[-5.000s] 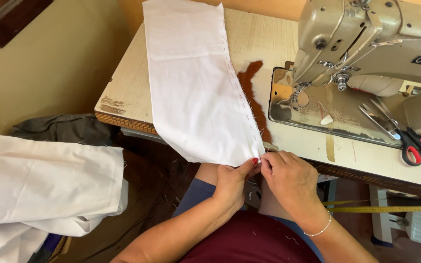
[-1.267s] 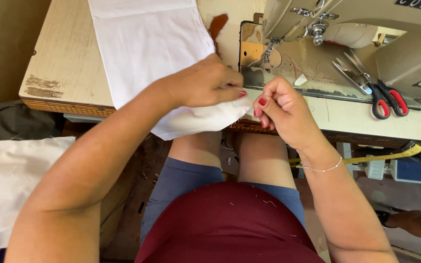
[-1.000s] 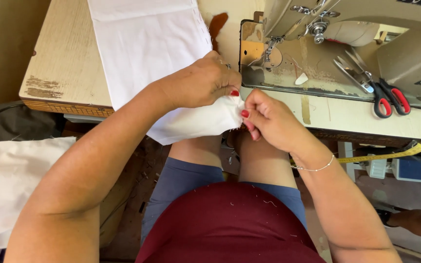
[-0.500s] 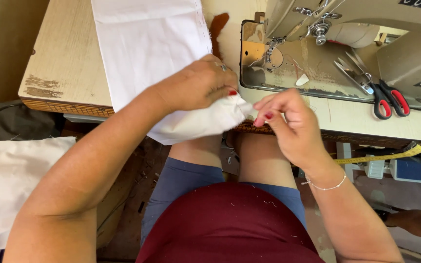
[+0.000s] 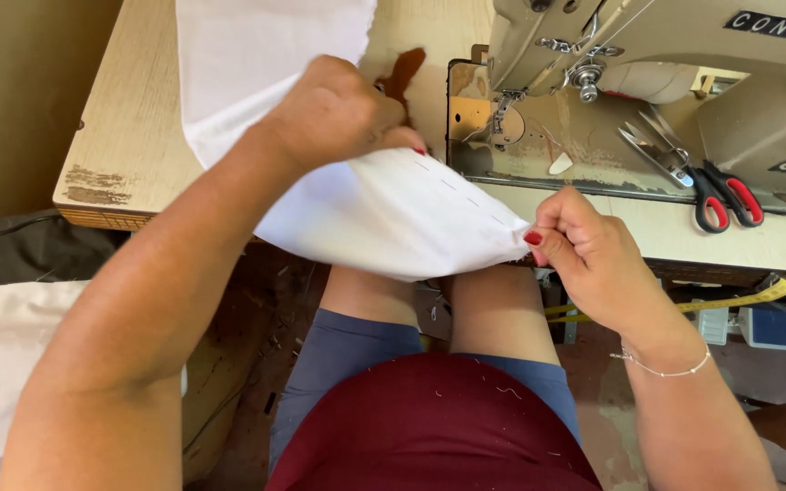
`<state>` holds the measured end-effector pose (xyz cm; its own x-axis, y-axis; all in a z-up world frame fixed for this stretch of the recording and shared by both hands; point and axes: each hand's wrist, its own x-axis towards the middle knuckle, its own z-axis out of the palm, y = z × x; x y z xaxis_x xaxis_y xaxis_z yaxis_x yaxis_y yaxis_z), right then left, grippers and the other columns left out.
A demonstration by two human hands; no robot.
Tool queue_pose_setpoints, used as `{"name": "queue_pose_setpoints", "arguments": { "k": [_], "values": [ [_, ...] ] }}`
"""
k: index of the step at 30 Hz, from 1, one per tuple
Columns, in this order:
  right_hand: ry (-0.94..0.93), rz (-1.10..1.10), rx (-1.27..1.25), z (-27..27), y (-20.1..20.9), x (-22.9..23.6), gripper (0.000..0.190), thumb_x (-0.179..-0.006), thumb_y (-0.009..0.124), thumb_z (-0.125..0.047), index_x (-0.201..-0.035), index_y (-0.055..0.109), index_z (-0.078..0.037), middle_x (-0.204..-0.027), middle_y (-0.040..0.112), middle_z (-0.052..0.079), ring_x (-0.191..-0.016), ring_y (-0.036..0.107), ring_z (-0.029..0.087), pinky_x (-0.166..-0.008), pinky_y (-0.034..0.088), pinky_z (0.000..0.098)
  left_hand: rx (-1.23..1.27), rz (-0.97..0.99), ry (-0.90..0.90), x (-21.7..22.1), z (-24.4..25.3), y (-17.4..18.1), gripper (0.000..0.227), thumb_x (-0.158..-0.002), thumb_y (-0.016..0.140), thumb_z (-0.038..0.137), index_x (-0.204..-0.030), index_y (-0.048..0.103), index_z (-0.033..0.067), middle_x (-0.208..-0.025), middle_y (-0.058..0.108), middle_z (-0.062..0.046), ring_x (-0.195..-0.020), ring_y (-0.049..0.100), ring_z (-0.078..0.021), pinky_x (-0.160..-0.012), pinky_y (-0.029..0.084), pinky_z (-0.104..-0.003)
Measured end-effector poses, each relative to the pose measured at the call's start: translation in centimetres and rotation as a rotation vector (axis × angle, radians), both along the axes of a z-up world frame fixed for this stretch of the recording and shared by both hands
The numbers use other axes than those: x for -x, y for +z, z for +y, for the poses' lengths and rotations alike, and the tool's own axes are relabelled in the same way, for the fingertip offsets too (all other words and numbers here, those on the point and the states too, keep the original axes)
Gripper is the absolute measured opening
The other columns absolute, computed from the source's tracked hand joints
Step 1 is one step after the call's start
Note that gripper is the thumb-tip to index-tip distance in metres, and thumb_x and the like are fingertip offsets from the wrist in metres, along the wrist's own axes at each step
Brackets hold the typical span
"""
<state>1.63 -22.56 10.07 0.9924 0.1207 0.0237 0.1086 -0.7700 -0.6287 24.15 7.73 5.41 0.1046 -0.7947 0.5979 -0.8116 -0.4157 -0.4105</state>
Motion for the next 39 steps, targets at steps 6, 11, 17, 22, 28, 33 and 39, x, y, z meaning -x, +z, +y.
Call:
{"name": "queue_pose_setpoints", "arguments": {
  "k": [6, 11, 17, 22, 28, 33, 39],
  "values": [
    [-0.089, 0.144, 0.148, -0.1, 0.6, 0.6, 0.008, -0.105, 0.051, -0.014, -0.098, 0.049, -0.014, -0.079, 0.074, 0.005, -0.072, 0.066, 0.02, -0.066, 0.049, 0.0337, -0.012, -0.028, 0.054, -2.5, 3.8, 0.4, 0.073, -0.12, 0.051, 0.068, -0.062, 0.046, 0.0227, -0.051, 0.035, 0.002, -0.046, 0.036, -0.0202, -0.048, 0.03, -0.033],
    [-0.134, 0.153, 0.269, -1.5, 0.4, 0.3, 0.004, -0.104, 0.048, -0.013, -0.1, 0.047, -0.013, -0.083, 0.077, 0.007, -0.071, 0.065, 0.027, -0.069, 0.048, 0.0374, -0.063, -0.054, 0.077, -5.0, 7.6, 0.3, 0.074, -0.119, 0.047, 0.07, -0.063, 0.046, 0.0202, -0.052, 0.039, 0.001, -0.046, 0.039, -0.0219, -0.052, 0.039, -0.035],
    [-0.39, 0.268, 0.238, -3.9, -0.3, 1.0, 0.006, -0.105, 0.047, -0.014, -0.102, 0.052, -0.011, -0.089, 0.076, 0.008, -0.063, 0.055, 0.028, -0.064, 0.041, 0.041, -0.032, -0.058, 0.289, -10.2, 14.3, -3.7, 0.085, -0.124, 0.061, 0.071, -0.062, 0.036, 0.0183, -0.053, 0.027, 0.004, -0.051, 0.019, -0.0204, -0.056, 0.026, -0.031],
    [-0.095, -0.092, 0.012, -3.5, -2.1, 1.0, 0.006, -0.101, 0.053, -0.004, -0.101, 0.054, -0.01, -0.087, 0.076, 0.005, -0.082, 0.076, 0.017, -0.073, 0.057, 0.0303, -0.159, -0.307, 0.637, -13.2, 13.6, -6.7, 0.065, -0.11, 0.066, 0.085, -0.072, 0.061, 0.033, -0.054, 0.043, 0.011, -0.056, 0.043, -0.0136, -0.07, 0.032, -0.03],
    [0.149, -0.291, -0.007, 0.0, 2.7, -1.7, 0.011, -0.103, 0.049, -0.001, -0.099, 0.045, -0.01, -0.074, 0.07, 0.0, -0.072, 0.071, 0.013, -0.066, 0.051, 0.0283, 0.452, 0.718, -0.102, 4.9, -7.8, -1.4, 0.037, -0.095, 0.077, 0.038, -0.113, 0.076, 0.0053, -0.106, 0.075, -0.014, -0.098, 0.068, -0.0334, -0.088, 0.051, -0.046],
    [0.169, -0.354, 0.012, -0.4, 5.6, -2.6, 0.01, -0.107, 0.054, -0.003, -0.099, 0.048, -0.006, -0.074, 0.066, 0.002, -0.066, 0.065, 0.012, -0.062, 0.046, 0.0251, 0.354, 0.837, -0.27, 9.9, -12.9, -1.6, 0.034, -0.103, 0.054, 0.045, -0.096, 0.058, 0.0121, -0.071, 0.068, -0.012, -0.063, 0.065, -0.0328, -0.058, 0.044, -0.046],
    [-0.153, 0.007, 0.082, -2.3, 4.3, -2.9, 0.01, -0.107, 0.054, -0.007, -0.099, 0.053, -0.013, -0.074, 0.066, 0.002, -0.065, 0.06, 0.015, -0.06, 0.046, 0.0291, 0.222, 0.349, -0.17, 5.3, -9.1, -3.8, 0.04, -0.111, 0.056, 0.042, -0.078, 0.055, 0.0182, -0.057, 0.049, 0.004, -0.046, 0.049, -0.0139, -0.044, 0.039, -0.034]
  ]
}}
